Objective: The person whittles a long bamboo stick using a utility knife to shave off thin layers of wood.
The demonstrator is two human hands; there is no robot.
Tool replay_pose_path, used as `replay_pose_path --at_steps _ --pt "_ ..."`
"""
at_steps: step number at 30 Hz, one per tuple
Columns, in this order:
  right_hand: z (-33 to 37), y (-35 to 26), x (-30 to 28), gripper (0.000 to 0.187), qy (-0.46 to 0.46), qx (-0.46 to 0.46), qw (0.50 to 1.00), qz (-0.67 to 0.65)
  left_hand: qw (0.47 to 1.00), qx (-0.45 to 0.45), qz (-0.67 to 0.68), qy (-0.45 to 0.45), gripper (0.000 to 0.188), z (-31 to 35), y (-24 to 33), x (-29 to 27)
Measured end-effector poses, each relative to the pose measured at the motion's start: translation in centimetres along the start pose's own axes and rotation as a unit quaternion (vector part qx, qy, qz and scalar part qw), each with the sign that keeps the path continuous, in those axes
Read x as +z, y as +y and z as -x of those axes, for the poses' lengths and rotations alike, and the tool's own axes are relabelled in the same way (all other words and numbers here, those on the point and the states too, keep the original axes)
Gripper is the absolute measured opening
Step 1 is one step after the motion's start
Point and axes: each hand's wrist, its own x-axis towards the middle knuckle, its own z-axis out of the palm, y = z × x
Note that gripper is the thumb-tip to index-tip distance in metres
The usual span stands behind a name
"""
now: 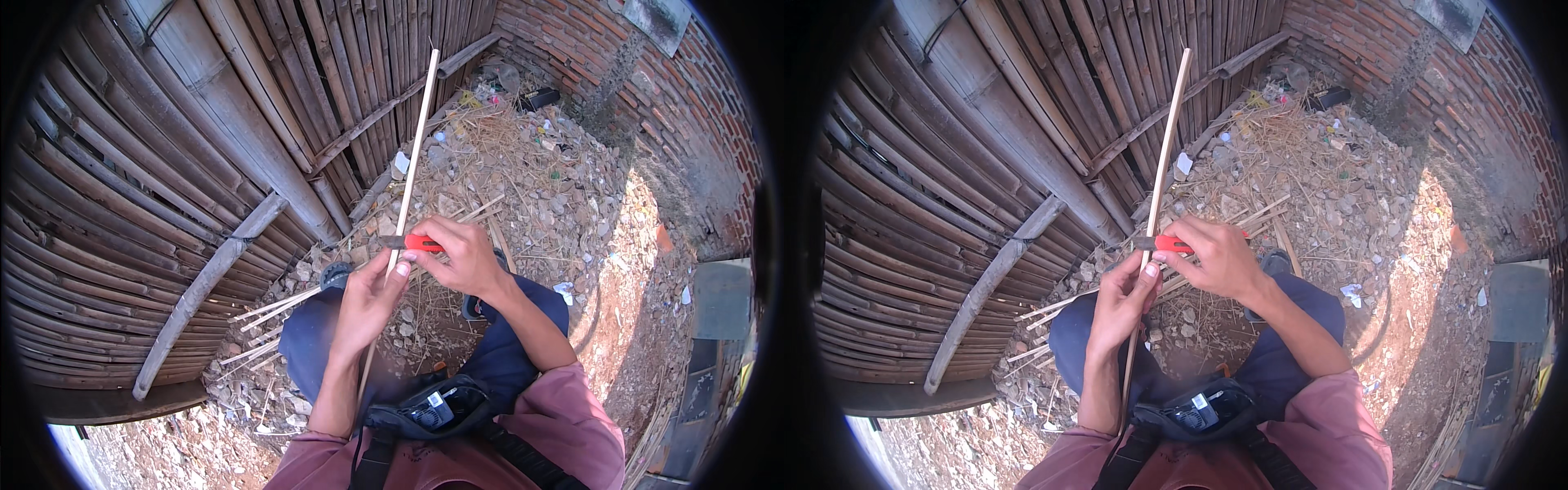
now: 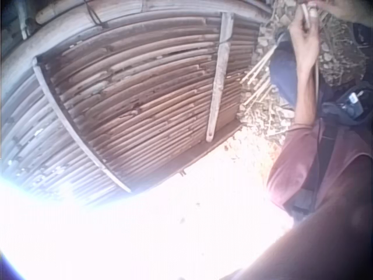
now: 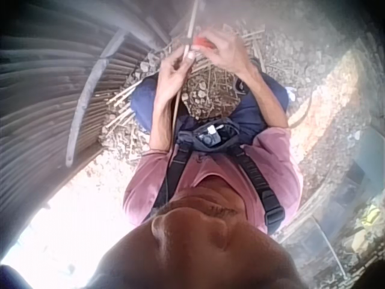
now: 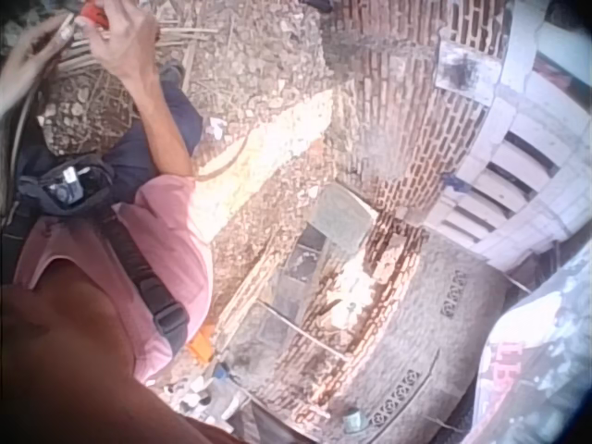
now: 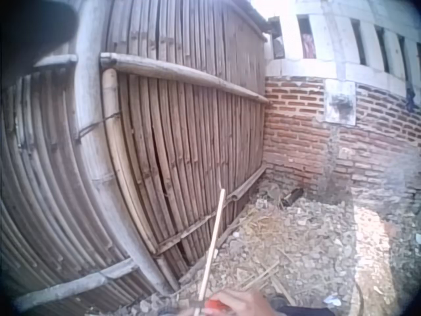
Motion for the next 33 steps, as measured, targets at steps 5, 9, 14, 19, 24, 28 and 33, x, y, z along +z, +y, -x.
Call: replay_pose_path --at_steps 5,9,14,19,24,28,33 --pt "0.35 0.36 0.27 0.023 -0.007 -0.01 1.0 0.022 0.998 0.022 -0.047 0.034 0.022 -0.13 -0.01 0.21" --pt "0.31 0.15 0.24 0.023 -0.004 -0.008 1.0 0.023 0.994 0.043 -0.068 0.072 0.024 -0.33 -0.46 0.29" --pt "0.37 0.22 0.21 0.023 0.01 -0.007 1.0 0.025 0.986 0.046 -0.108 0.121 0.031 -0.24 -0.07 0.83" --pt "0.23 0.42 0.11 0.023 0.037 -0.003 0.999 0.033 0.984 0.045 -0.117 0.126 0.036 -0.31 -0.49 0.86" --pt "0.0 0.64 -0.43 0.024 0.052 0.002 0.998 0.027 0.983 0.065 -0.121 0.119 0.041 -0.36 -0.64 1.06" --pt "0.26 0.88 -0.06 0.024 0.009 -0.028 0.999 0.025 0.99 0.021 -0.091 0.101 0.032 -0.14 -0.44 0.88" --pt "0.31 0.46 0.48 0.023 0.007 -0.041 0.999 0.024 0.987 0.017 -0.138 0.077 0.025 -0.21 -0.65 0.11"
